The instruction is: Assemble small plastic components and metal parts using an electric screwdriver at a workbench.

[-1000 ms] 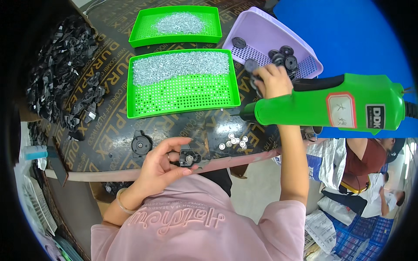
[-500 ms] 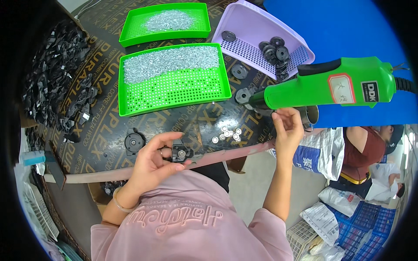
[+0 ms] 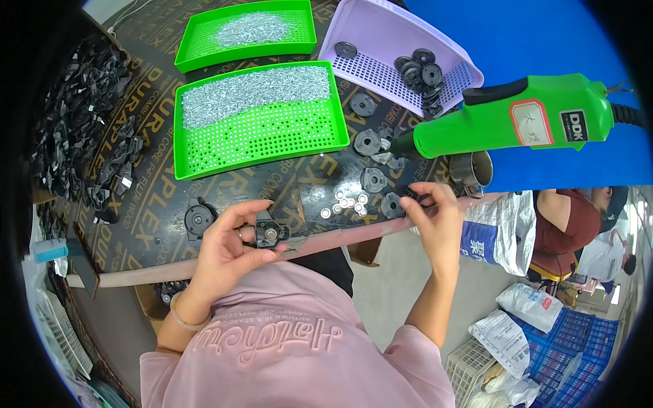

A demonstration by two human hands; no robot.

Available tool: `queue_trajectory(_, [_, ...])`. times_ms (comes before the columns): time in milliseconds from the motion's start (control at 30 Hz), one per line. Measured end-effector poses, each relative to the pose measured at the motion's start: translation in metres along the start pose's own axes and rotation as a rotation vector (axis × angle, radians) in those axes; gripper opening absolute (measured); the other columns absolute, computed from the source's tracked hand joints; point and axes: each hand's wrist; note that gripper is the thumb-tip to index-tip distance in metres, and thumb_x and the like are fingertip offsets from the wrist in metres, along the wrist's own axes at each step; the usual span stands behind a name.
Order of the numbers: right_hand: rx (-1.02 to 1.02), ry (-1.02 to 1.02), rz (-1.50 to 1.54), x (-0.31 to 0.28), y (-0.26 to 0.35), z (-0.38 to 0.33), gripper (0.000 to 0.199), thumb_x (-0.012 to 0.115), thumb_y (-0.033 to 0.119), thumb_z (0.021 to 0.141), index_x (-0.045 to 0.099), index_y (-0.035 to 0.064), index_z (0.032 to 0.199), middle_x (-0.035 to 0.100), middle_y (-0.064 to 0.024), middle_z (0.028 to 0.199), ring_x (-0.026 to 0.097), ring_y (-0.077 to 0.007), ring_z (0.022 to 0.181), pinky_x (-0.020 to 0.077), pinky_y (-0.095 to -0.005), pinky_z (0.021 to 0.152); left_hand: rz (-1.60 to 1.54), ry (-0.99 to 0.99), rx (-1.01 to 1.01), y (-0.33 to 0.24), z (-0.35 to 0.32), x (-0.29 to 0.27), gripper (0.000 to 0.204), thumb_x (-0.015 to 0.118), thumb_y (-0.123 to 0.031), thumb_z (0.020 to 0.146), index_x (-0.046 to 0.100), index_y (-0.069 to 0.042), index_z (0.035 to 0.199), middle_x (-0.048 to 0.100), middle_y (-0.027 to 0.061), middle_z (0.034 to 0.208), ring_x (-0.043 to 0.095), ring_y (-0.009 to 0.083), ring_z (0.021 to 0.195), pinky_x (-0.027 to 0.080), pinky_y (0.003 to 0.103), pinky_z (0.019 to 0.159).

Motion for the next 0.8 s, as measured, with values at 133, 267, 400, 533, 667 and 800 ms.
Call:
queue_trajectory(133, [-0.131,-0.005,-0.234,0.012,0.014,-0.008,0.044,0.087,0.024,0.069,0.067,0.0009,0.101,0.064,-0.0116,0.093,0.06,-0.0272,0.082,0.0497,-0.0365,0.07,-0.004,0.0,0.007,0.001,0.001,-0.001,0.066,0.065,0.02,0.081,0.043,0.003,0.14,0.054,0.011,0.12,0.063,0.0224,0.111,0.058,0.037,0.096])
queue_trajectory(267, [-0.104,0.04,-0.245,0.017,0.024,-0.007,0.04,0.088,0.02,0.068,0.064,0.0005,0.094,0.062,-0.0103,0.087,0.059,-0.0255,0.076,0.0487,-0.037,0.066,-0.024,-0.026,-0.005,0.002,-0.001,-0.001,0.065,0.065,0.02,0.081,0.042,0.003,0.139,0.054,0.011,0.12,0.063,0.0221,0.11,0.058,0.037,0.096])
queue_trajectory(400, [-0.078,0.08,-0.243,0.011,0.038,-0.005,0.038,0.088,0.012,0.066,0.062,0.0011,0.091,0.06,-0.0098,0.084,0.057,-0.0221,0.064,0.0468,-0.0348,0.058,-0.021,0.006,0.006,0.004,-0.001,-0.004,0.066,0.064,0.019,0.082,0.041,0.0,0.141,0.052,0.009,0.116,0.064,0.0206,0.109,0.058,0.033,0.093])
queue_trajectory(533, [-0.068,0.096,-0.236,0.01,0.043,-0.009,0.034,0.085,0.005,0.068,0.06,0.0032,0.091,0.056,-0.008,0.07,0.053,-0.0188,0.055,0.0442,-0.033,0.053,-0.028,0.031,0.004,0.002,0.001,-0.004,0.066,0.064,0.018,0.084,0.041,-0.002,0.142,0.051,0.0069,0.113,0.065,0.0198,0.108,0.058,0.029,0.089])
queue_trajectory(667, [-0.175,0.08,-0.212,0.007,0.084,-0.034,0.033,0.082,0.002,0.071,0.065,0.0051,0.099,0.059,-0.0072,0.072,0.057,-0.0188,0.057,0.0455,-0.0312,0.052,-0.055,0.041,-0.01,0.0,-0.001,-0.004,0.065,0.063,0.02,0.083,0.041,0.001,0.141,0.051,0.0066,0.112,0.059,0.0131,0.106,0.058,0.038,0.098])
queue_trajectory(800, [-0.84,0.415,-0.485,-0.001,0.142,-0.054,0.042,0.071,0.006,0.067,0.068,0.0119,0.109,0.065,-0.0043,0.093,0.064,-0.0151,0.063,0.0502,-0.0287,0.052,-0.033,0.047,0.027,0.003,0.001,-0.007,0.065,0.062,0.019,0.085,0.039,-0.001,0.143,0.054,0.0088,0.115,0.066,0.0188,0.107,0.059,0.03,0.089])
Point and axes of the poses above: each hand's wrist, its own z-axis towards the middle knuckle, its own x-axis out of the palm, y = z × x
